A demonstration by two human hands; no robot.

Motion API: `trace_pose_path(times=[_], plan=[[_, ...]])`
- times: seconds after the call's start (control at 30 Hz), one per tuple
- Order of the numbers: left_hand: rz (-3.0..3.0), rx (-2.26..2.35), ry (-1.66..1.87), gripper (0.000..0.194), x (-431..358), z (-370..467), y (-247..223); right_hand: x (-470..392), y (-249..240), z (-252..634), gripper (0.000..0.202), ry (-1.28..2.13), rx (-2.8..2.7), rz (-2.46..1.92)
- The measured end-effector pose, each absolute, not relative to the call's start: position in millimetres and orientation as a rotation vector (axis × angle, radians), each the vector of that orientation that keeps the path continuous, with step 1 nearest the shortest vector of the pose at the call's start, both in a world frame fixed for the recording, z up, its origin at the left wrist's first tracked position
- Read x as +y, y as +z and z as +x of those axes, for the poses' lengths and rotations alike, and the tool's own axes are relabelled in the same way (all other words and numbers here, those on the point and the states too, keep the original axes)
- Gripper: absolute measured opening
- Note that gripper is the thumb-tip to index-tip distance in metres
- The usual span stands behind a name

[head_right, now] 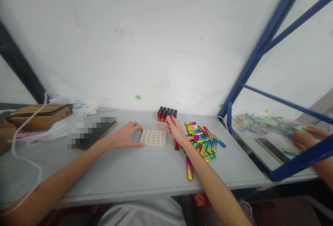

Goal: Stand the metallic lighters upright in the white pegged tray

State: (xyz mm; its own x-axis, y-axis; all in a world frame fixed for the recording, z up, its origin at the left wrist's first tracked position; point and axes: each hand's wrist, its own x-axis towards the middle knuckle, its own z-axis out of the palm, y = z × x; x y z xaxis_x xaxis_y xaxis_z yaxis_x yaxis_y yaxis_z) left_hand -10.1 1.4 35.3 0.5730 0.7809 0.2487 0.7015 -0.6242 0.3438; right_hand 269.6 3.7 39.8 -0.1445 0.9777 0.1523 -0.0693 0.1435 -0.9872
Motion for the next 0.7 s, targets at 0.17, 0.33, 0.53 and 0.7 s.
trace_pose_path(times=[0.17, 0.33, 0.53, 0.7], plan=[[2.554, 1.145, 0.624, 0.047, 2.6, 0.6, 27.7, 6.3, 30.4, 270.6, 0.060, 0.868, -1.419, -1.115], [2.557, 1.219, 0.598, 0.081, 8.4, 7.4, 24.4, 8.4, 24.7, 269.4, 0.052, 0.749, -1.461, -1.199], [2.617, 1.128, 0.550, 0.074, 13.7, 5.7, 26.7, 7.7, 26.4, 265.9, 0.037, 0.684, -1.546, -1.225], [2.589, 1.198, 0.635, 0.073, 11.0, 10.2, 20.3, 3.9, 28.9, 267.5, 0.044, 0.608, -1.586, -1.212]])
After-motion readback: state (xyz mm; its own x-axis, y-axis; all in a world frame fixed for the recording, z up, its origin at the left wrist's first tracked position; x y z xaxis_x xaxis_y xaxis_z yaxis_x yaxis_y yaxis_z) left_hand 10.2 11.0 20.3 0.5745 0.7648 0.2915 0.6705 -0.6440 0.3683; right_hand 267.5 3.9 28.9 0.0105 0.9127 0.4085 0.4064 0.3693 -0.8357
